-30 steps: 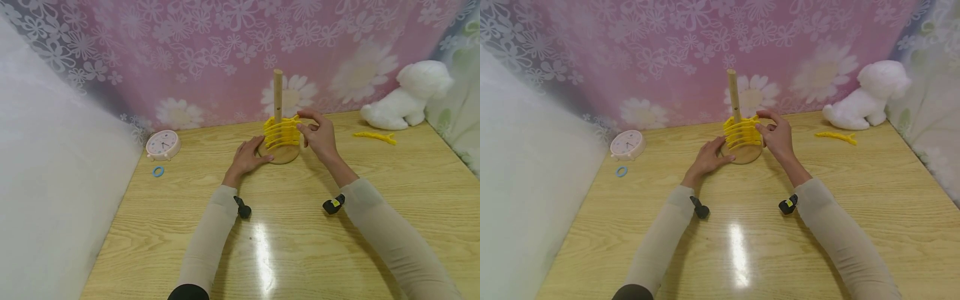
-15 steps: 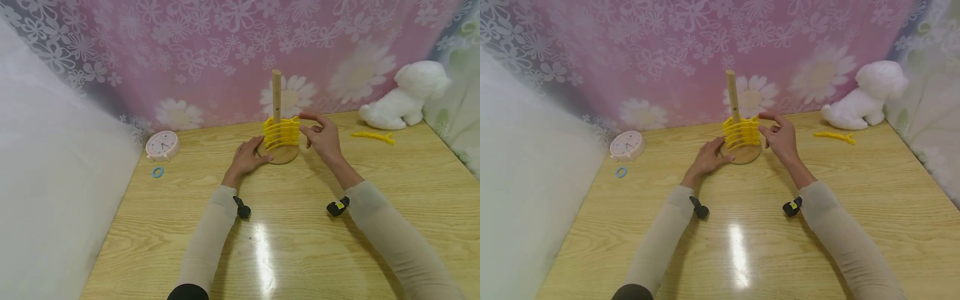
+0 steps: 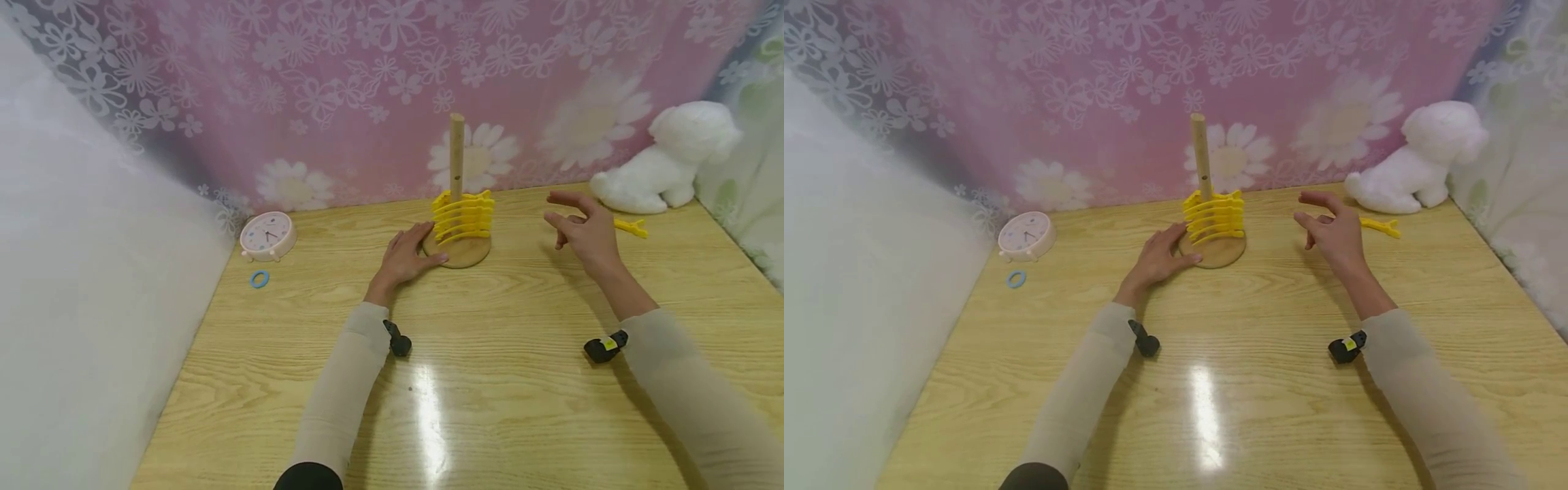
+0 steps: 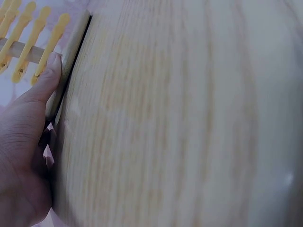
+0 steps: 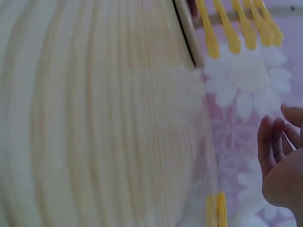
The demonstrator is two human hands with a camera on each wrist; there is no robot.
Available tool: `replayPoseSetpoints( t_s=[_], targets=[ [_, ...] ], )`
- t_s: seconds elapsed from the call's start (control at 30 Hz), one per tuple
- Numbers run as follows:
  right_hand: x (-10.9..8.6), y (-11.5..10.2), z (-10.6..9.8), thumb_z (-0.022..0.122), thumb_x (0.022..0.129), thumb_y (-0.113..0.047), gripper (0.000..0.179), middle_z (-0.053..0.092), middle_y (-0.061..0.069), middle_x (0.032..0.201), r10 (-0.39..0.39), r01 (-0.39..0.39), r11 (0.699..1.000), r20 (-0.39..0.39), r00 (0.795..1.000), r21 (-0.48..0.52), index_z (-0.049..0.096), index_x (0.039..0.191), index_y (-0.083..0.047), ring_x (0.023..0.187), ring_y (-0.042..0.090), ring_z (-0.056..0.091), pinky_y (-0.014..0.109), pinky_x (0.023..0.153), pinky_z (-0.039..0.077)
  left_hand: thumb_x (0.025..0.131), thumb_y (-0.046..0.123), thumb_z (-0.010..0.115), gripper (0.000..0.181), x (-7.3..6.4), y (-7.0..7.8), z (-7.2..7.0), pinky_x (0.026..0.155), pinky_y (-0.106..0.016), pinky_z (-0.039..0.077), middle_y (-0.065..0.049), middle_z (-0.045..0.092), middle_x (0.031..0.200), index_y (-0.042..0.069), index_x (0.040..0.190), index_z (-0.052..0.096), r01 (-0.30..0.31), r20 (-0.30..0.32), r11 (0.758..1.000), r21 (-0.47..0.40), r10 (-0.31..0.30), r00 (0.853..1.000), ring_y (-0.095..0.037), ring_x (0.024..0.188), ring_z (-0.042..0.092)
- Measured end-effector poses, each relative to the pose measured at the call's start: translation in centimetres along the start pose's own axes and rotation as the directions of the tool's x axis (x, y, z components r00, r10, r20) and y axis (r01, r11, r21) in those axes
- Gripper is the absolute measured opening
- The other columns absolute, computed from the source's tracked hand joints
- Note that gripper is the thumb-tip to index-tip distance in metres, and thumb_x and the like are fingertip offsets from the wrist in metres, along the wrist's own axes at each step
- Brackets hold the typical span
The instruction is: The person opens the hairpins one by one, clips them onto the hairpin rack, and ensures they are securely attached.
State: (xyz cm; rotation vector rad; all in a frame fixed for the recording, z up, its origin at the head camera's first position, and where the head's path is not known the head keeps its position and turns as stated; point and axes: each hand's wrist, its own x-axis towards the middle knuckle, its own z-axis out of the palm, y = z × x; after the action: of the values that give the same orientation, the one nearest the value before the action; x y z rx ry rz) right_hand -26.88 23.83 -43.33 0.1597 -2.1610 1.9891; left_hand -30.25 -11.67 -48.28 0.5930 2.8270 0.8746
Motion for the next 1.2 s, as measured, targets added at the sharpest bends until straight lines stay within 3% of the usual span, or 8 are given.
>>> replayPoseSetpoints(
  t_s=[0.2,0.4,0.63,0.77,0.87,1.0,1.13,1.2],
  targets=[
    [-0.4,0.2,-4.2,0.073,0.099,-0.015,0.04,0.065,-0.013,0.126,0.082,-0.086,0.988,-0.036,0.996,-0.132,0.066,0.139,-0.016,0.053,0.012,0.056,0.024,0.052,0.055,0.096,0.065,0.063,0.09,0.0,-0.2,0.0,0.13,-0.031,-0.002,0.005,0.022,0.173,0.03,0.168,0.021,0.009,-0.002,1.0,0.002,-0.009,1.0,-0.009,0.159,0.014],
    [-0.4,1.2,-7.7,0.074,0.098,-0.015,0.04,0.063,-0.017,0.117,0.156,-0.17,0.974,-0.098,0.983,-0.151,0.066,0.137,-0.019,0.052,0.01,0.058,0.023,0.052,0.056,0.097,0.064,0.063,0.089,-0.1,-0.1,0.0,0.13,-0.031,-0.003,0.006,0.022,0.173,0.03,0.168,0.022,0.006,-0.006,1.0,-0.007,-0.006,1.0,-0.009,0.159,0.014],
    [-0.1,3.3,-11.4,0.076,0.097,-0.026,0.05,0.061,-0.025,0.114,0.259,-0.293,0.922,-0.159,0.953,-0.254,0.061,0.144,-0.021,0.055,0.007,0.06,0.023,0.052,0.056,0.097,0.063,0.063,0.088,-0.1,0.0,0.0,0.129,-0.03,-0.004,0.007,0.022,0.173,0.03,0.168,0.022,0.003,-0.004,1.0,-0.008,-0.003,1.0,-0.009,0.159,0.013],
    [0.0,3.9,-13.0,0.075,0.097,-0.029,0.056,0.06,-0.021,0.108,0.332,-0.367,0.891,-0.17,0.928,-0.268,0.057,0.149,-0.025,0.056,0.008,0.059,0.026,0.051,0.055,0.097,0.064,0.063,0.088,0.0,-0.1,0.0,0.129,-0.029,-0.004,0.007,0.022,0.173,0.03,0.168,0.022,0.005,-0.002,1.0,0.001,-0.005,1.0,-0.008,0.159,0.013],
    [-0.1,4.0,-13.6,0.075,0.096,-0.032,0.059,0.059,-0.011,0.12,0.37,-0.408,0.868,-0.18,0.911,-0.283,0.055,0.152,-0.028,0.058,0.008,0.058,0.028,0.051,0.053,0.097,0.064,0.063,0.088,0.0,0.0,0.0,0.129,-0.03,-0.003,0.006,0.022,0.173,0.029,0.168,0.022,0.0,-0.003,1.0,0.002,0.0,1.0,-0.009,0.159,0.013],
    [-0.2,4.1,-14.2,0.076,0.096,-0.032,0.062,0.05,-0.009,0.131,0.419,-0.454,0.854,-0.178,0.89,-0.256,0.052,0.153,-0.031,0.059,0.007,0.057,0.027,0.049,0.051,0.097,0.063,0.063,0.089,0.0,0.0,-0.1,0.13,-0.03,-0.003,0.005,0.022,0.173,0.029,0.168,0.022,-0.005,-0.004,1.0,-0.003,0.005,1.0,-0.01,0.16,0.013],
    [-0.1,4.0,-14.6,0.075,0.097,-0.028,0.069,0.063,-0.026,0.098,0.486,-0.505,0.838,-0.139,0.863,-0.206,0.045,0.159,-0.033,0.057,0.006,0.056,0.028,0.045,0.049,0.098,0.063,0.063,0.088,0.0,0.0,0.0,0.13,-0.03,-0.003,0.006,0.022,0.173,0.028,0.168,0.022,-0.008,0.0,1.0,-0.004,0.008,1.0,-0.01,0.16,0.013],
    [0.1,3.9,-14.6,0.072,0.099,-0.026,0.071,0.068,-0.026,0.083,0.5,-0.515,0.827,-0.124,0.857,-0.225,0.039,0.163,-0.03,0.055,0.006,0.056,0.029,0.044,0.049,0.098,0.062,0.063,0.088,0.0,0.0,0.0,0.13,-0.031,-0.003,0.006,0.021,0.173,0.028,0.168,0.021,-0.007,0.0,1.0,-0.005,0.007,1.0,-0.01,0.16,0.013]
  ],
)
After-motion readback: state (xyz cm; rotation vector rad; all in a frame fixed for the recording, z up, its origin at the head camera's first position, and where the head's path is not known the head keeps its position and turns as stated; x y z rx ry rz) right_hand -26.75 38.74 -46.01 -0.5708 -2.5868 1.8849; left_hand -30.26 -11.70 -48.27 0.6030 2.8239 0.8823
